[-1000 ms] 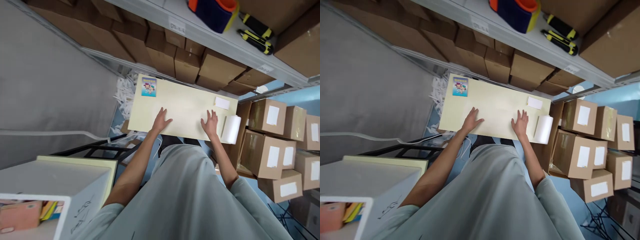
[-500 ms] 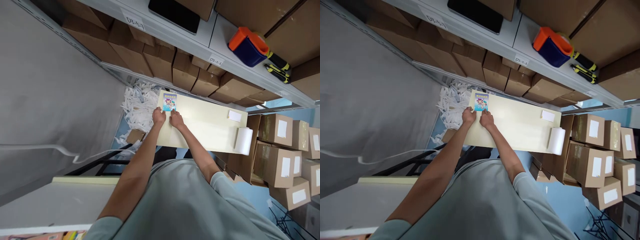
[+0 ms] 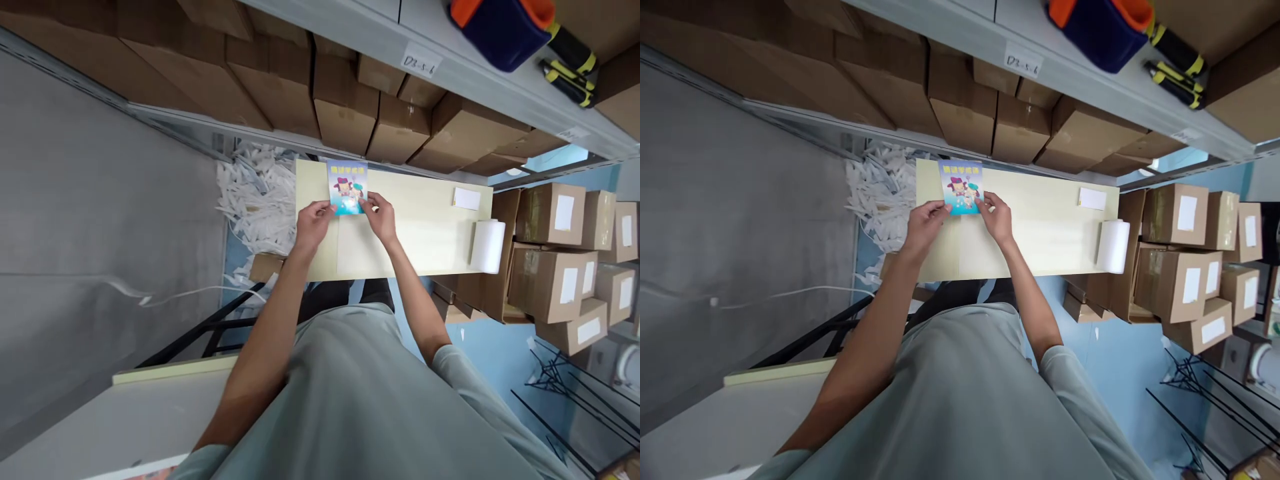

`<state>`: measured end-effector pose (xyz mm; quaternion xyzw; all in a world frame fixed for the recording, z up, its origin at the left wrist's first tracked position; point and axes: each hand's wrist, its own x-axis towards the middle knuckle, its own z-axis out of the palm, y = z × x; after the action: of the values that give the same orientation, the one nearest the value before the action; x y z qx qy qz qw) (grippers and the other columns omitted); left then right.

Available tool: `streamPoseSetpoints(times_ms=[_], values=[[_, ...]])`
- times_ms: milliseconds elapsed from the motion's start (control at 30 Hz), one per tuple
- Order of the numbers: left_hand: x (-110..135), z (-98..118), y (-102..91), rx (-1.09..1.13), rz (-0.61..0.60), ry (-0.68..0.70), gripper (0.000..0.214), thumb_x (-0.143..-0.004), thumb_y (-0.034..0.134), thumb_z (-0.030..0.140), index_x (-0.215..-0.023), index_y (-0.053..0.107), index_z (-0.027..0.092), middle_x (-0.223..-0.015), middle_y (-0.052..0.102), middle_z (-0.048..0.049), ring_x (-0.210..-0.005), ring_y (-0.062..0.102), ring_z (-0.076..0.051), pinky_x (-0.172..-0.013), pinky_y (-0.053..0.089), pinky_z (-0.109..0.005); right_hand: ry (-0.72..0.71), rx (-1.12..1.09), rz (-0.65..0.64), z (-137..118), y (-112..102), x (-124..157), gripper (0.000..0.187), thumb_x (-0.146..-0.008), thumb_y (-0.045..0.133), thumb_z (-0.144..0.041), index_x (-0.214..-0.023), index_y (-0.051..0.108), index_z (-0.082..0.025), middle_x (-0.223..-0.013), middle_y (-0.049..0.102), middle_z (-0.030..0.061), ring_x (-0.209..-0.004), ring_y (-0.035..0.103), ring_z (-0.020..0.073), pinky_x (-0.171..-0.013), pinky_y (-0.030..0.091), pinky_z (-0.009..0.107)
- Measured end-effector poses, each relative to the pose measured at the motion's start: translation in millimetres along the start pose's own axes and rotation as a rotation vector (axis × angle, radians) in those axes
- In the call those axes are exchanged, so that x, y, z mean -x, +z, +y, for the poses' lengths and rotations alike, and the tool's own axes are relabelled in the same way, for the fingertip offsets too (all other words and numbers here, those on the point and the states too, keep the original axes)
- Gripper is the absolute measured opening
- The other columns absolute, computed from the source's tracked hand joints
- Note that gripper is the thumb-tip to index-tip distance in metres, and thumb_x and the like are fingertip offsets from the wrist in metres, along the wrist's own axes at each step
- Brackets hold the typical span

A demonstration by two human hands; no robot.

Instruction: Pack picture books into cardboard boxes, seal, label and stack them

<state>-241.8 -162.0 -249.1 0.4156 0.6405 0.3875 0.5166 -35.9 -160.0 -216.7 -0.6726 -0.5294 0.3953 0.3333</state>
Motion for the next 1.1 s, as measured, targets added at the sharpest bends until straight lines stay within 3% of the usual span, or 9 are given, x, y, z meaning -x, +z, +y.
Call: streamPoseSetpoints(times_ms=[133, 300, 467, 633, 800, 900, 1000, 1100], values=[[60.6, -16.5, 8.1, -0.072, -0.196, -0.08, 0.045, -0.086, 0.077, 0.057, -0.108, 0.084, 0.017, -0.095, 0.083, -0.0059, -0.091, 0.076, -0.024, -0.087, 0.06, -0.033, 0.097, 0.01, 0.02, 21.7, -29.6, 65.9, 0.051, -0.097, 0.065, -0.07, -0.096, 0.074, -0.02, -0.083, 0.069, 0.0018, -0.08, 0.064, 0.0187, -0.079, 0.053, 0.029], [97.6, -44.0, 18.3, -0.379, -0.179, -0.219, 0.024, -0.086, 0.077, 0.044, -0.098, 0.084, 0.023, -0.096, 0.085, -0.0059, -0.087, 0.079, -0.026, -0.087, 0.06, -0.036, 0.367, 0.076, 0.039, 53.1, -10.3, 120.0, 0.043, -0.092, 0.067, -0.064, -0.085, 0.071, -0.021, -0.076, 0.069, 0.0016, -0.077, 0.063, 0.0194, -0.077, 0.052, 0.029], [99.5, -55.4, 20.8, -0.546, -0.171, -0.255, 0.014, -0.09, 0.076, 0.036, -0.093, 0.084, 0.025, -0.1, 0.086, -0.0074, -0.099, 0.081, -0.03, -0.094, 0.059, -0.04, 0.439, 0.146, 0.017, 66.5, 11.3, 119.4, 0.029, -0.095, 0.066, -0.048, -0.091, 0.075, -0.021, -0.08, 0.073, 0.0015, -0.079, 0.066, 0.0196, -0.079, 0.054, 0.028], [95.1, -57.5, 18.0, -0.606, -0.157, -0.27, 0.012, -0.09, 0.077, 0.036, -0.091, 0.085, 0.027, -0.099, 0.086, -0.0074, -0.101, 0.081, -0.033, -0.095, 0.059, -0.042, 0.473, 0.23, -0.028, 68.7, 12.7, 113.2, 0.017, -0.095, 0.071, -0.039, -0.099, 0.078, -0.024, -0.089, 0.08, 0.0018, -0.083, 0.072, 0.0207, -0.082, 0.056, 0.029], [90.0, -57.0, 11.0, -0.668, -0.25, -0.296, 0.013, -0.09, 0.074, 0.036, -0.088, 0.084, 0.028, -0.09, 0.085, -0.0061, -0.095, 0.081, -0.031, -0.091, 0.058, -0.04, 0.493, 0.278, -0.077, 67.3, 9.7, 114.3, 0.01, -0.096, 0.074, -0.035, -0.096, 0.078, -0.026, -0.09, 0.08, 0.0021, -0.084, 0.073, 0.022, -0.078, 0.055, 0.029], [87.9, -53.9, 4.9, -0.721, -0.247, -0.288, 0.013, -0.088, 0.074, 0.037, -0.086, 0.084, 0.028, -0.092, 0.085, -0.0068, -0.097, 0.08, -0.033, -0.091, 0.058, -0.042, 0.497, 0.359, -0.09, 60.0, 7.7, 117.6, 0.011, -0.099, 0.074, -0.034, -0.103, 0.078, -0.025, -0.102, 0.08, 0.006, -0.097, 0.074, 0.0248, -0.083, 0.056, 0.032], [86.0, -49.9, -1.3, -0.766, -0.171, -0.235, 0.019, -0.09, 0.074, 0.044, -0.087, 0.082, 0.028, -0.097, 0.086, -0.0075, -0.1, 0.08, -0.033, -0.093, 0.058, -0.043, 0.409, 0.467, -0.026, 48.0, 7.7, 124.7, 0.023, -0.104, 0.07, -0.031, -0.122, 0.077, -0.02, -0.127, 0.075, 0.0139, -0.122, 0.069, 0.0297, -0.096, 0.058, 0.037], [83.8, -47.2, -4.8, -0.761, -0.105, -0.189, 0.019, -0.093, 0.071, 0.043, -0.091, 0.081, 0.027, -0.101, 0.086, -0.0074, -0.101, 0.079, -0.032, -0.097, 0.057, -0.043, 0.326, 0.511, -0.033, 36.7, 12.7, 133.3, 0.033, -0.109, 0.063, -0.028, -0.14, 0.07, -0.018, -0.144, 0.065, 0.0182, -0.132, 0.065, 0.0319, -0.104, 0.057, 0.041]])
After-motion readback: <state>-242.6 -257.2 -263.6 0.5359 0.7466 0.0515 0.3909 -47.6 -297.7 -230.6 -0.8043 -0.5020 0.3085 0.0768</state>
